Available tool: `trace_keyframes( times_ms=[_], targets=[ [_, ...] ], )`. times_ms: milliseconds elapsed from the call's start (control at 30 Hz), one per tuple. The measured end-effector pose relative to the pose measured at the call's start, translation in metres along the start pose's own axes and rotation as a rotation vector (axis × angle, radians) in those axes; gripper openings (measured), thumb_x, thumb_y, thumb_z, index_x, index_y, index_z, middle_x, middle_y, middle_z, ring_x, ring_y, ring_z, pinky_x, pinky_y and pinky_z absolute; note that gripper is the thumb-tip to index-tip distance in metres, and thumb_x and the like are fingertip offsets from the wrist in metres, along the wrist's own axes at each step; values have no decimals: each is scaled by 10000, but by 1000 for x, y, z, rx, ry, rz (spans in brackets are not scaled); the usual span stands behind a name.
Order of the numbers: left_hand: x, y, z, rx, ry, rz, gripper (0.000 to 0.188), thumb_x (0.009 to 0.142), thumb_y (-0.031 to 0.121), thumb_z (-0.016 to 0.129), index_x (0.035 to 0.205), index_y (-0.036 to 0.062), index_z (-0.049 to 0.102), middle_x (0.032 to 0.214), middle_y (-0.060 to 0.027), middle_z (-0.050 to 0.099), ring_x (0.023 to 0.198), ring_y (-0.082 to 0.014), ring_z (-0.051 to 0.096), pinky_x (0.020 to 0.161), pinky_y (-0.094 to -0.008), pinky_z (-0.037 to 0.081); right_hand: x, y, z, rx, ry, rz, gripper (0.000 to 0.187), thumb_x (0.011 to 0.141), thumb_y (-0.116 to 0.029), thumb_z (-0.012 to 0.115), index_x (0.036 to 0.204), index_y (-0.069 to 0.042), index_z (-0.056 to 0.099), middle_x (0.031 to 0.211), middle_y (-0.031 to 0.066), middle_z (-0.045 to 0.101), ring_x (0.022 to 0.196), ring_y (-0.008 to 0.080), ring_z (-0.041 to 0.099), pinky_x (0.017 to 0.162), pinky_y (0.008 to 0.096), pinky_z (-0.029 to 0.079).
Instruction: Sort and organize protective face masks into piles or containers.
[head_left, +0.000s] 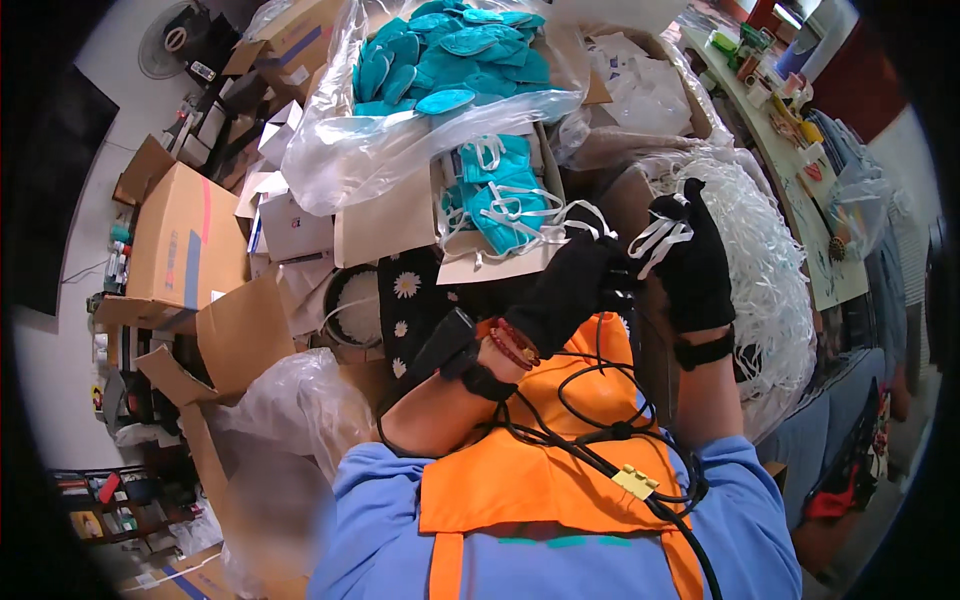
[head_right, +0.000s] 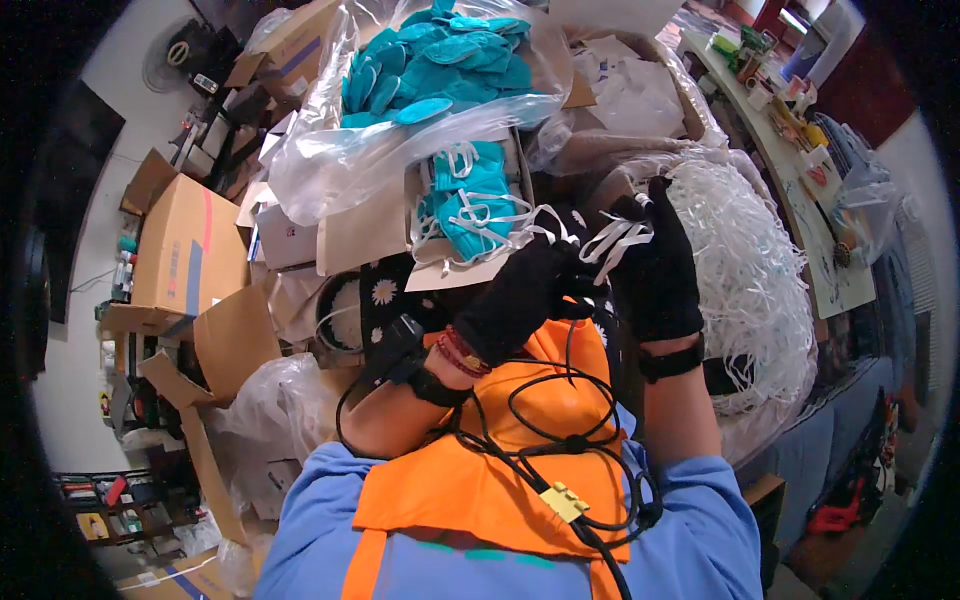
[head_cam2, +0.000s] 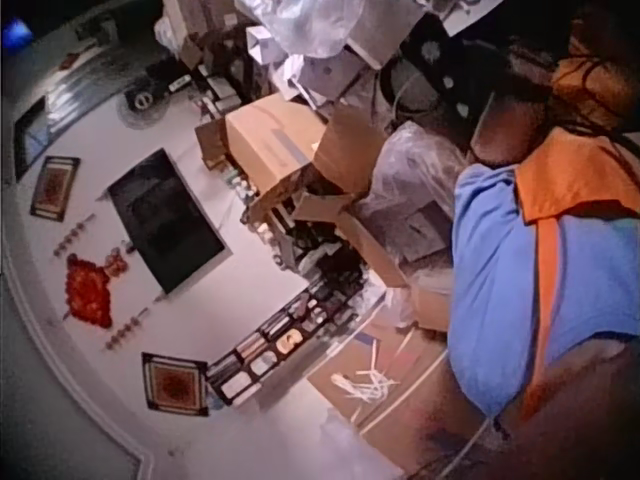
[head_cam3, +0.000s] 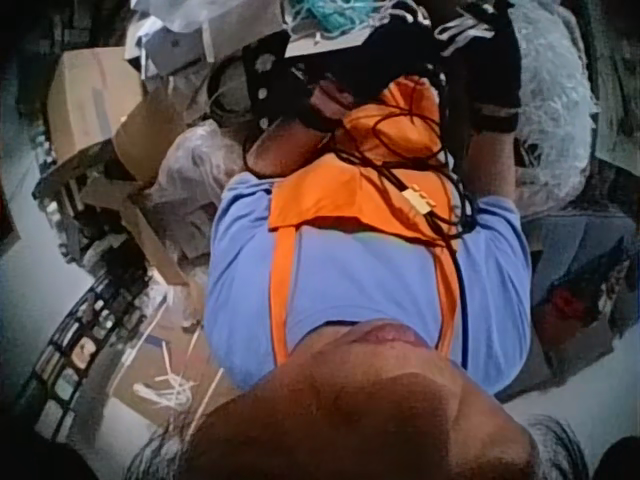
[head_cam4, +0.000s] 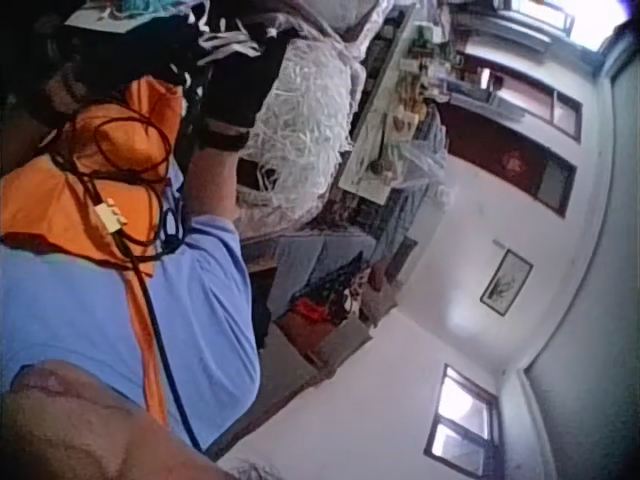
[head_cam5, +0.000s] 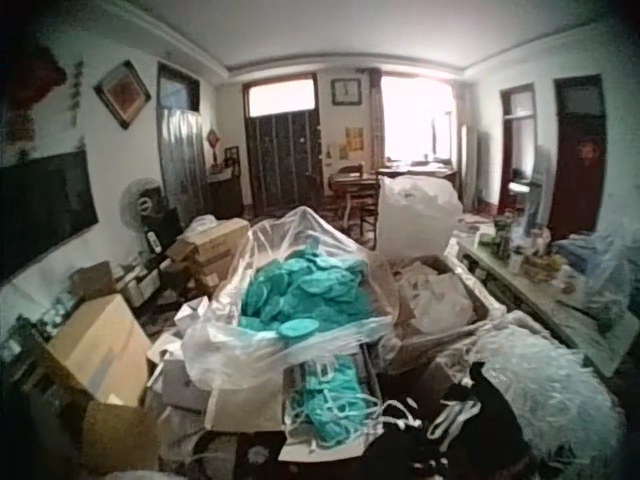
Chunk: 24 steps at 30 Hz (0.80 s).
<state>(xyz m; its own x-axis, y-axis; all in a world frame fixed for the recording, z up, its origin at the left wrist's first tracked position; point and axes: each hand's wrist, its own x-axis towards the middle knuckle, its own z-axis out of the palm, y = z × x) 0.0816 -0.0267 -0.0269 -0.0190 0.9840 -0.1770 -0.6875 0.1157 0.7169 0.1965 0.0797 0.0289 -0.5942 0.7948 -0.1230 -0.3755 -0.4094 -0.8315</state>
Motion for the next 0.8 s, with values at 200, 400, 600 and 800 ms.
trace_keyframes(
  times_ms=[200, 400, 600, 800],
  targets=[
    [2, -14, -10, 1282, 133, 814, 509, 745, 122, 745, 1183, 7, 512, 1065, -182, 589, 1007, -340, 567, 855, -380, 472, -12, 10, 9, 57, -36, -14, 321, 956, -318, 494, 1129, -48, 505, 844, 51, 568, 608, 158, 563, 551, 287, 491],
    [-5, -16, -7, 1391, 140, 773, 544, 720, 160, 767, 1177, 3, 516, 1080, -211, 566, 1016, -389, 537, 888, -401, 447, 1, 23, -7, -17, -73, -103, 316, 966, -289, 485, 1158, -38, 501, 812, 33, 533, 613, 143, 549, 554, 277, 486],
    [0, -26, -15, 996, 94, 559, 422, 804, 72, 647, 1195, -1, 506, 1116, -208, 565, 1041, -371, 545, 927, -404, 438, 11, 28, -11, -45, -17, -6, 277, 954, -325, 502, 763, -125, 515, 623, -1, 484, 582, 115, 560, 541, 281, 480],
    [-4, -34, -18, 1384, 255, 984, 392, 833, 26, 585, 1215, 7, 498, 1133, -198, 566, 1038, -368, 553, 927, -398, 440, -3, 28, 17, 25, 30, -139, 253, 956, -294, 499, 785, -111, 533, 688, -4, 508, 636, 109, 560, 585, 275, 489]
  ],
)
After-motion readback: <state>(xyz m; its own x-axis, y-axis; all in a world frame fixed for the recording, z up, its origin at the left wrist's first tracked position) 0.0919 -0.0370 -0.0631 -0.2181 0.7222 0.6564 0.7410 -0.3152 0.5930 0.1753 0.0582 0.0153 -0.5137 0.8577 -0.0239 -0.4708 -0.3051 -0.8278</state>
